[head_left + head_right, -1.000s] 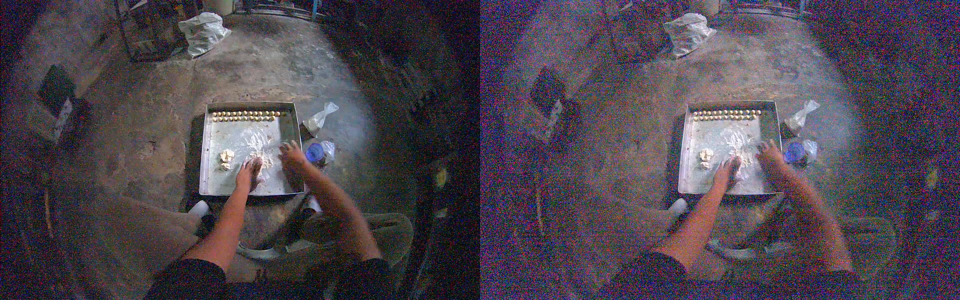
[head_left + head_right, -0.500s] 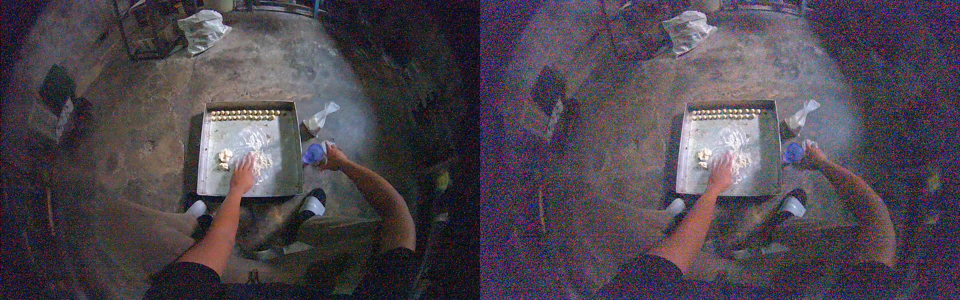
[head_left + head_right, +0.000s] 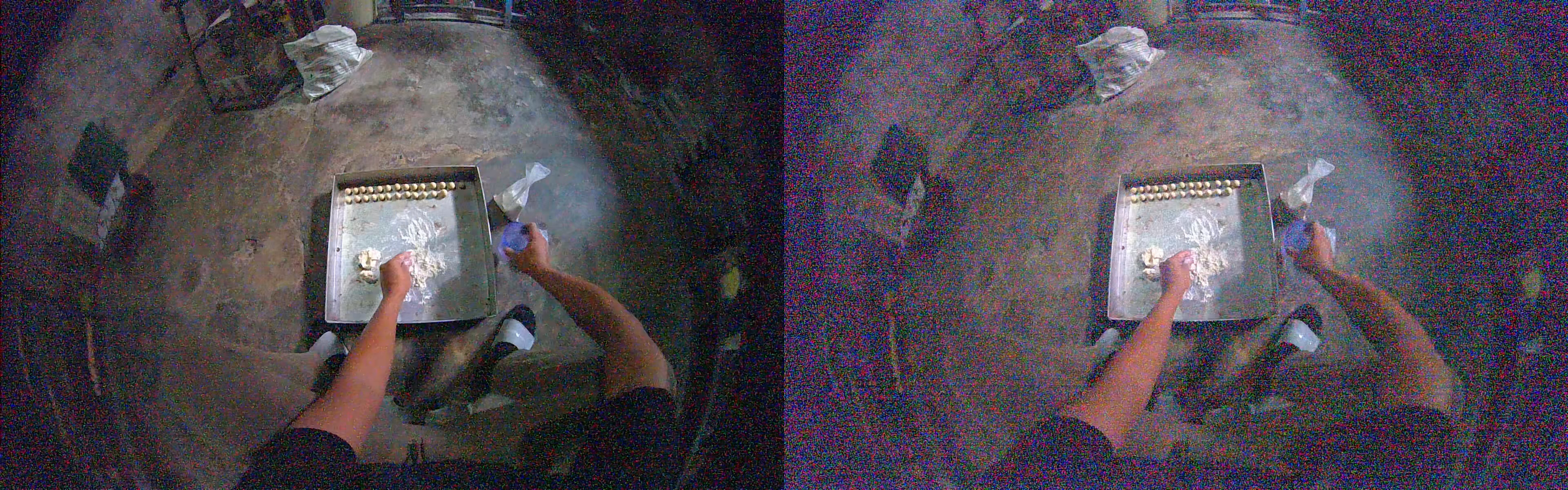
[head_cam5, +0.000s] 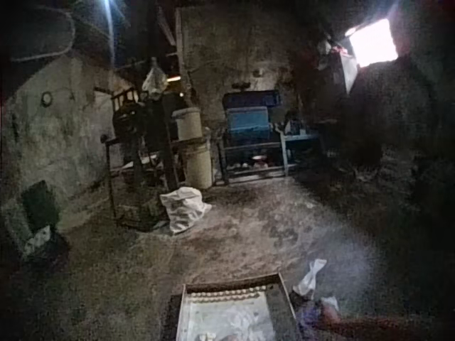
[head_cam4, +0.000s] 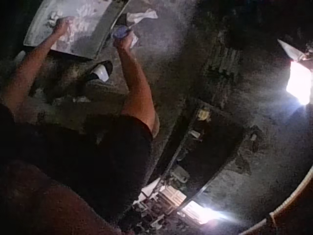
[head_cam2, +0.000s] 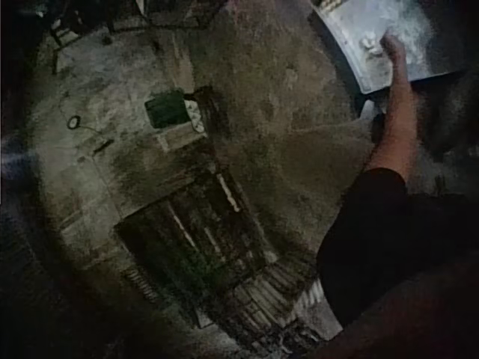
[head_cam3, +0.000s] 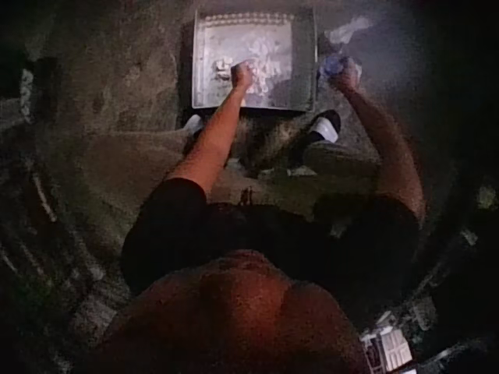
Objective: The person shapes pieces of dough into small balls by hand and arranges them in rows on a metal tray.
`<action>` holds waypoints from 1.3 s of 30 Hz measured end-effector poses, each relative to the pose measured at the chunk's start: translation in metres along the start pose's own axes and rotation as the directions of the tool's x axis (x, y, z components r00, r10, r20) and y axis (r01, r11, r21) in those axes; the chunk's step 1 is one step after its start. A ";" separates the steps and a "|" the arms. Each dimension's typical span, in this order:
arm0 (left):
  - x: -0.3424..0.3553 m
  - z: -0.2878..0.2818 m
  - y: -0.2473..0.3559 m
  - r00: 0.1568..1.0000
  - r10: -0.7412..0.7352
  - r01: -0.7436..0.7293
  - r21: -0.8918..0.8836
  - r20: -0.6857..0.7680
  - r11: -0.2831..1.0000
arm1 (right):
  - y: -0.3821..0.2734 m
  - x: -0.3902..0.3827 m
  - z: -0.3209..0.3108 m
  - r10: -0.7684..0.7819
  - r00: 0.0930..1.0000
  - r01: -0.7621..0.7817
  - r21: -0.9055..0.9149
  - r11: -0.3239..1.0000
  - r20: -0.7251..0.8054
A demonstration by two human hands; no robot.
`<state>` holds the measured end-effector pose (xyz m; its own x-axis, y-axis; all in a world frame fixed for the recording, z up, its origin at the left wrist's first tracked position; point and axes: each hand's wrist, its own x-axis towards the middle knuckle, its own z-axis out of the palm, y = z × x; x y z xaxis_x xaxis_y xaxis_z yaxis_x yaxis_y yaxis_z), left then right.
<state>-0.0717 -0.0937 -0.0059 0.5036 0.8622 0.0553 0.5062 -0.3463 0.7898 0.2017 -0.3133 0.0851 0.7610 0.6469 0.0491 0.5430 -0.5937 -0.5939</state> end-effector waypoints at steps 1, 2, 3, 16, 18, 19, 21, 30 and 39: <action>0.001 -0.002 0.001 0.999 -0.054 0.054 0.002 0.001 0.999 | -0.006 0.001 -0.006 -0.032 0.999 0.032 0.004 0.999 -0.025; 0.003 -0.004 0.002 0.999 -0.052 0.052 0.035 0.007 0.998 | -0.015 0.002 -0.011 -0.094 0.994 0.094 -0.010 0.996 -0.061; 0.005 -0.008 0.001 0.997 -0.068 0.067 0.038 0.026 0.997 | -0.024 0.002 -0.015 -0.100 0.993 0.101 0.016 0.995 -0.056; 0.007 0.011 -0.048 0.996 -0.027 0.034 0.081 -0.087 0.996 | -0.095 0.002 0.032 -0.447 0.879 0.455 -0.012 0.890 0.168; 0.007 0.006 -0.046 0.979 -0.199 0.202 0.130 -0.036 0.971 | -0.100 0.002 0.044 -0.466 0.843 0.497 -0.056 0.866 0.267; 0.005 0.001 -0.045 0.962 -0.272 0.266 0.158 0.016 0.951 | -0.103 0.003 0.049 -0.494 0.813 0.531 -0.047 0.846 0.308; 0.004 -0.007 -0.042 0.980 -0.188 0.197 0.161 -0.069 0.967 | -0.110 0.001 0.059 -0.514 0.777 0.572 -0.066 0.818 0.363; 0.009 -0.019 -0.017 0.980 -0.196 0.200 0.154 -0.038 0.968 | -0.128 0.006 0.063 -0.539 0.689 0.690 -0.211 0.693 0.484; 0.007 -0.007 -0.018 0.999 -0.050 0.050 -0.010 0.000 0.999 | -0.134 0.009 0.065 -0.421 0.686 0.675 -0.304 0.672 0.593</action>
<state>-0.0828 -0.0789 -0.0156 0.4776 0.8784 0.0163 0.5239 -0.2996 0.7974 0.1130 -0.1966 0.1123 0.0834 0.9776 -0.1930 0.9866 -0.1083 -0.1220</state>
